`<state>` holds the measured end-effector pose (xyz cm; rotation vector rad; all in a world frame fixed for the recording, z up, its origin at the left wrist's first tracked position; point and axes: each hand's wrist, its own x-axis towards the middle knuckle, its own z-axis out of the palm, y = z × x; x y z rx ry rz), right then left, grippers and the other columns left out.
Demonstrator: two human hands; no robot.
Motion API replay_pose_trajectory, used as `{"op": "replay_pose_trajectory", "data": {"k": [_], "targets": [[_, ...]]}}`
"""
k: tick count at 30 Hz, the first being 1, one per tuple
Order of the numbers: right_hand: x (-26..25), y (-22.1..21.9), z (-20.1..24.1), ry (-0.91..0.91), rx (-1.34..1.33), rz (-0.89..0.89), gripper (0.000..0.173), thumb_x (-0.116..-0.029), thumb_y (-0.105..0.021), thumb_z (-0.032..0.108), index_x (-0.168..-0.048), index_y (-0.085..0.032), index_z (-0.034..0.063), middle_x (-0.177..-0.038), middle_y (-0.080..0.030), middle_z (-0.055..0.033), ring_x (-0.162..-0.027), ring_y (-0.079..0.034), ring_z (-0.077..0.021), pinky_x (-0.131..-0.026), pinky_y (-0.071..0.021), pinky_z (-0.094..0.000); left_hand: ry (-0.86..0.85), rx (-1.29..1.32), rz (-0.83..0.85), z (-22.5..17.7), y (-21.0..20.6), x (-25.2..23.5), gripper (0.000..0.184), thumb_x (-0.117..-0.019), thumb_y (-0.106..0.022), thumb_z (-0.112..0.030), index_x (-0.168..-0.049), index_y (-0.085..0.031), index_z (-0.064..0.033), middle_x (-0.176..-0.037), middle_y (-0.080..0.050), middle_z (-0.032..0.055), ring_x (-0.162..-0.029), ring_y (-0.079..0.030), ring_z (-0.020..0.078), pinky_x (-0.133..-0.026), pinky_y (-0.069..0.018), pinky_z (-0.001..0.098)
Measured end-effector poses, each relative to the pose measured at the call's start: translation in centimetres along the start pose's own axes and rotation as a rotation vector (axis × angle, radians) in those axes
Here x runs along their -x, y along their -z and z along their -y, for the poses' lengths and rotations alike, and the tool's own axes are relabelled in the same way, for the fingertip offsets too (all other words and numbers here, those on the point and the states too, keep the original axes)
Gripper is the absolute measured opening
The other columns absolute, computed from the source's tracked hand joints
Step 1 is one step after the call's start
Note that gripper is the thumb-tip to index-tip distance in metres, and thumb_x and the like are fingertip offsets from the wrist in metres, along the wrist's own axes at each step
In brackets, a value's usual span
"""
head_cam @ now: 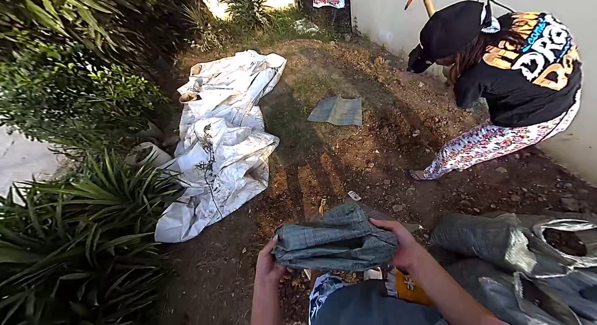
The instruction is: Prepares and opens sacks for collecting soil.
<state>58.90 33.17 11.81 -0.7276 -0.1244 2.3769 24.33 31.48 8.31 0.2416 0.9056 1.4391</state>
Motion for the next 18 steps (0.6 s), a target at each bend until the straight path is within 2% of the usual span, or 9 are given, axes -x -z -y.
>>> {"op": "replay_pose_trajectory", "data": {"k": [2, 5, 6, 8, 9, 10, 13, 16, 18], "targets": [[0.4, 0.0, 0.5, -0.115, 0.316, 0.008, 0.035, -0.1082, -0.036, 0.03, -0.113, -0.066, 0.0122, -0.102, -0.075, -0.0067, -0.095, -0.073, -0.0171, -0.084, -0.0618, -0.0378, -0.103, 0.077, -0.105, -0.7, -2.1, -0.2, 0.028, -0.1028, -0.04, -0.021, -0.1, -0.065, -0.0087, -0.088, -0.075, 0.0078, -0.082, -0.075, 0.0188, -0.073, -0.0647, 0.041], [1.2, 0.7, 0.6, -0.097, 0.551, 0.037, 0.049, -0.106, -0.037, 0.055, -0.116, -0.064, 0.0148, -0.102, -0.075, -0.0008, -0.095, -0.073, -0.0114, -0.084, -0.0615, -0.0323, -0.174, 0.209, -0.099, -1.8, -5.3, -0.1, 0.038, -0.1087, -0.035, -0.029, -0.098, -0.067, -0.0111, -0.088, -0.076, 0.0054, -0.083, -0.075, 0.017, -0.073, -0.0648, 0.0391], [1.5, 1.4, 0.3, -0.019, 0.528, 0.038, 0.053, -0.0964, -0.052, 0.065, -0.111, -0.066, 0.016, -0.098, -0.076, 0.0004, -0.09, -0.073, -0.0098, -0.081, -0.0619, -0.0301, -0.151, 0.209, -0.098, -1.9, -6.2, -0.1, 0.038, -0.1086, -0.037, -0.029, -0.098, -0.068, -0.0111, -0.088, -0.076, 0.0052, -0.081, -0.075, 0.0165, -0.071, -0.0648, 0.0376], [1.7, 2.4, -0.2, 0.145, 0.42, 0.021, 0.072, -0.0572, -0.087, 0.071, -0.101, -0.072, 0.0168, -0.089, -0.077, 0.0008, -0.081, -0.073, -0.0088, -0.074, -0.0622, -0.0286, -0.04, 0.055, -0.141, -1.6, -7.0, -0.5, 0.035, -0.1085, -0.042, -0.033, -0.102, -0.067, -0.0097, -0.089, -0.075, 0.0072, -0.08, -0.075, 0.0174, -0.069, -0.0644, 0.0371], [1.5, 2.7, -0.2, 0.197, 0.393, 0.023, 0.078, -0.0463, -0.093, 0.066, -0.102, -0.071, 0.0169, -0.088, -0.076, 0.0015, -0.08, -0.073, -0.0085, -0.074, -0.0623, -0.0287, 0.028, -0.117, -0.161, -1.2, -6.9, -0.6, 0.038, -0.1086, -0.044, -0.039, -0.108, -0.067, -0.0095, -0.093, -0.075, 0.0082, -0.083, -0.074, 0.0181, -0.071, -0.0639, 0.038], [1.1, 2.8, 0.0, 0.228, 0.379, 0.041, 0.079, -0.0449, -0.097, 0.059, -0.106, -0.071, 0.0163, -0.09, -0.077, 0.0008, -0.082, -0.074, -0.0098, -0.076, -0.063, -0.0305, 0.086, -0.319, -0.146, -0.7, -6.4, -0.8, 0.045, -0.1088, -0.042, -0.046, -0.118, -0.066, -0.0096, -0.099, -0.075, 0.0093, -0.089, -0.073, 0.0191, -0.077, -0.0629, 0.0397], [-0.5, 2.0, 0.9, 0.199, 0.377, -0.076, 0.065, -0.0654, -0.091, 0.035, -0.118, -0.061, 0.0104, -0.095, -0.075, -0.0061, -0.086, -0.074, -0.0166, -0.08, -0.0635, -0.0373, 0.16, -0.917, -0.084, 0.2, -4.6, -1.6, 0.063, -0.1072, -0.043, -0.054, -0.145, -0.051, -0.0037, -0.12, -0.069, 0.0174, -0.108, -0.069, 0.0266, -0.094, -0.0575, 0.048], [-1.1, 1.3, 1.0, 0.21, 0.296, -0.219, 0.033, -0.0914, -0.064, 0.027, -0.119, -0.062, 0.0085, -0.096, -0.074, -0.0099, -0.087, -0.074, -0.0188, -0.079, -0.0629, -0.0393, 0.021, -1.409, -0.227, 0.3, -4.5, -1.7, 0.087, -0.0797, -0.086, -0.052, -0.138, -0.051, 0.0035, -0.122, -0.065, 0.0246, -0.108, -0.067, 0.0371, -0.095, -0.0549, 0.0581], [-1.2, 1.0, 1.2, 0.198, 0.254, -0.205, 0.03, -0.101, -0.052, 0.032, -0.114, -0.067, 0.0088, -0.097, -0.075, -0.01, -0.088, -0.073, -0.0182, -0.081, -0.0622, -0.0385, -0.182, -1.593, -0.132, 0.4, -4.3, -1.8, 0.099, -0.0711, -0.094, -0.046, -0.143, -0.047, 0.0045, -0.135, -0.056, 0.0265, -0.113, -0.063, 0.0384, -0.097, -0.0531, 0.0581]]}}
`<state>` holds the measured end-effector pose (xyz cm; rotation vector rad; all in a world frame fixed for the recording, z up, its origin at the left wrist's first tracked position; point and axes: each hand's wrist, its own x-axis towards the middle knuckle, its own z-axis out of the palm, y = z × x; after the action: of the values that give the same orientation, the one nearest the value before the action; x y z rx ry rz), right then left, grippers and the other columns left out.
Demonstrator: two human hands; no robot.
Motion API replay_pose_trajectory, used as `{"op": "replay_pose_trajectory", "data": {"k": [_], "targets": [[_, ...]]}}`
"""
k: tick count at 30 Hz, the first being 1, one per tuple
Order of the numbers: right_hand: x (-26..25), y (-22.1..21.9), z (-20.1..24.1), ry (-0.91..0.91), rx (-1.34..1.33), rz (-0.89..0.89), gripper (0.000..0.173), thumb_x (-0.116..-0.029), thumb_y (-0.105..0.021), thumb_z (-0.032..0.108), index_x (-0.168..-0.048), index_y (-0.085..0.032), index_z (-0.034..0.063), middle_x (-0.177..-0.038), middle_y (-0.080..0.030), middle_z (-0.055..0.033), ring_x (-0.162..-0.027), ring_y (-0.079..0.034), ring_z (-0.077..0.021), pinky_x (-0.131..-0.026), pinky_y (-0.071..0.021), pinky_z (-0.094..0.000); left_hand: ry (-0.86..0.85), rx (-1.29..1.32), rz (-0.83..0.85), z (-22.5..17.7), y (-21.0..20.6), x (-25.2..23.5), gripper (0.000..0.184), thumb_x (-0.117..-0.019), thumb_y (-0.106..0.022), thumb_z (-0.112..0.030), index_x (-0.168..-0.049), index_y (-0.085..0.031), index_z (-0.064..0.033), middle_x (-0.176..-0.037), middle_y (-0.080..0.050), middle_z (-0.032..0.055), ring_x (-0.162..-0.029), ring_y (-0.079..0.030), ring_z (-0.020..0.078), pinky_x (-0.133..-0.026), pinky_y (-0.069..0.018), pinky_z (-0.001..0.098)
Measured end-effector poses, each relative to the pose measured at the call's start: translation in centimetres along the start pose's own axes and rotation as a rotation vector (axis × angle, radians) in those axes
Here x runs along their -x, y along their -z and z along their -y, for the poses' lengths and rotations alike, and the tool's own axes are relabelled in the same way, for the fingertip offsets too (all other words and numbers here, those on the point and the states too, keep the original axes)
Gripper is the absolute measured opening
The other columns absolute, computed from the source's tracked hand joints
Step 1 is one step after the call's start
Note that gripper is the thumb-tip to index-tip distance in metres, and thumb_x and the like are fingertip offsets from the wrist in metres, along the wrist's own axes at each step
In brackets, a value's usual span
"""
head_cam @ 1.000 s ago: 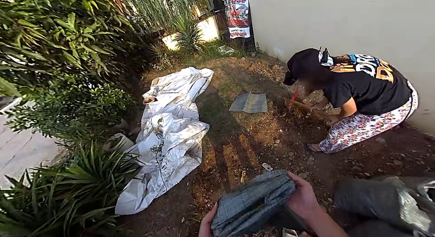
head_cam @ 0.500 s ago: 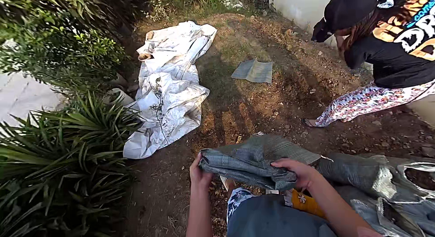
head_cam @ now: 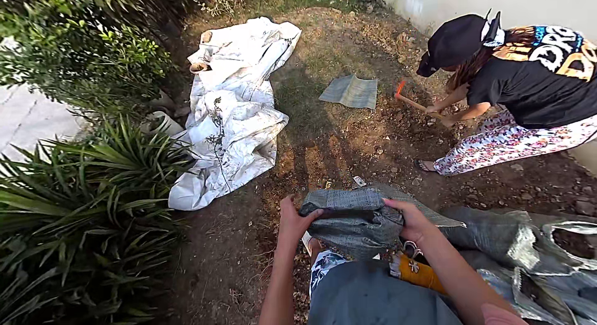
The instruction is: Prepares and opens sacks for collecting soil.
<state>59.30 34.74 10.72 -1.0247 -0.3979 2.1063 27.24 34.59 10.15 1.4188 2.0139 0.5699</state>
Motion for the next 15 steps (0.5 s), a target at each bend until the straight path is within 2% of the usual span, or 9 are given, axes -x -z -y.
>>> {"op": "replay_pose_trajectory", "data": {"k": [1, 3, 4, 6, 8, 9, 11, 13, 15], "targets": [[0.0, 0.0, 0.1, -0.018, -0.001, 0.023, 0.033, -0.1036, -0.048, 0.033, -0.113, -0.068, 0.0087, -0.097, -0.075, -0.01, -0.088, -0.073, -0.0179, -0.081, -0.0622, -0.0381, -0.1, -0.059, 0.018, 0.0, -0.2, 0.0, 0.095, -0.0741, -0.093, -0.042, -0.144, -0.048, 0.0032, -0.137, -0.056, 0.0259, -0.117, -0.062, 0.0378, -0.101, -0.0521, 0.0572], [0.0, 0.1, 0.0, -0.048, 0.036, 0.057, 0.034, -0.1052, -0.044, 0.033, -0.112, -0.068, 0.009, -0.096, -0.075, -0.0093, -0.088, -0.073, -0.017, -0.081, -0.0621, -0.0368, -0.175, -0.152, 0.067, -0.7, -0.9, 0.0, 0.057, -0.0861, -0.085, -0.03, -0.13, -0.064, 0.0003, -0.124, -0.068, 0.0224, -0.116, -0.067, 0.0366, -0.104, -0.0515, 0.0579], [0.1, 0.2, -0.2, -0.056, 0.066, 0.075, 0.031, -0.1034, -0.046, 0.031, -0.114, -0.066, 0.0095, -0.096, -0.075, -0.0084, -0.088, -0.073, -0.0164, -0.081, -0.0621, -0.0361, -0.133, -0.166, 0.08, -1.2, -1.3, 0.2, 0.038, -0.0917, -0.078, -0.022, -0.123, -0.069, -0.001, -0.116, -0.072, 0.021, -0.111, -0.069, 0.0364, -0.101, -0.0523, 0.0587], [0.0, 0.7, -0.5, -0.061, 0.167, 0.128, 0.029, -0.095, -0.058, 0.026, -0.119, -0.061, 0.0098, -0.096, -0.075, -0.0059, -0.089, -0.074, -0.0146, -0.083, -0.062, -0.0343, 0.04, -0.055, 0.137, -1.9, -1.8, 0.1, 0.022, -0.1003, -0.063, -0.011, -0.116, -0.073, -0.0006, -0.109, -0.073, 0.0207, -0.107, -0.07, 0.0352, -0.098, -0.0527, 0.0571], [-0.2, 0.8, 0.0, -0.038, 0.311, 0.137, 0.043, -0.0815, -0.075, 0.027, -0.118, -0.06, 0.0089, -0.094, -0.076, -0.0031, -0.087, -0.074, -0.0126, -0.082, -0.0625, -0.0321, 0.273, 0.399, 0.273, -2.1, -1.6, -0.1, 0.024, -0.1077, -0.048, -0.009, -0.116, -0.067, 0.0021, -0.101, -0.072, 0.014, -0.094, -0.069, 0.0216, -0.087, -0.0569, 0.0412], [-0.3, 1.0, 0.3, -0.011, 0.396, 0.13, 0.044, -0.0803, -0.079, 0.026, -0.117, -0.062, 0.0073, -0.094, -0.076, -0.0033, -0.087, -0.074, -0.0124, -0.083, -0.0625, -0.0319, 0.408, 0.698, 0.361, -2.4, -1.1, 0.1, 0.026, -0.1103, -0.04, -0.013, -0.118, -0.061, 0.0007, -0.099, -0.071, 0.0123, -0.089, -0.07, 0.0189, -0.082, -0.0586, 0.0372], [-1.0, 2.0, 1.0, 0.082, 0.597, 0.076, 0.035, -0.0854, -0.079, 0.016, -0.116, -0.067, 0.0019, -0.098, -0.076, -0.0064, -0.09, -0.073, -0.0137, -0.087, -0.0615, -0.0334, 0.655, 1.059, 0.442, -3.5, 0.4, 1.3, 0.033, -0.1083, -0.038, -0.025, -0.11, -0.062, -0.0028, -0.092, -0.072, 0.0155, -0.08, -0.072, 0.0241, -0.073, -0.0612, 0.0414], [-2.3, 3.0, 0.9, 0.222, 0.791, -0.104, 0.022, -0.0893, -0.078, 0.008, -0.11, -0.072, 0.0012, -0.098, -0.075, -0.0094, -0.089, -0.072, -0.0166, -0.086, -0.0605, -0.0388, 0.715, 1.184, 0.569, -4.5, 1.4, 2.6, 0.035, -0.105, -0.038, -0.027, -0.101, -0.065, -0.0041, -0.089, -0.072, 0.0169, -0.079, -0.072, 0.0258, -0.07, -0.0615, 0.043], [-4.2, 3.4, 0.0, 0.346, 0.888, -0.336, 0.012, -0.0918, -0.071, 0.001, -0.103, -0.068, 0.0, -0.095, -0.07, -0.0158, -0.087, -0.068, -0.0255, -0.081, -0.0548, -0.0508, 0.636, 1.257, 0.725, -5.6, 1.6, 4.4, 0.034, -0.0998, -0.038, -0.021, -0.088, -0.067, -0.0073, -0.083, -0.073, 0.0136, -0.074, -0.073, 0.0211, -0.066, -0.0622, 0.0375]]}}
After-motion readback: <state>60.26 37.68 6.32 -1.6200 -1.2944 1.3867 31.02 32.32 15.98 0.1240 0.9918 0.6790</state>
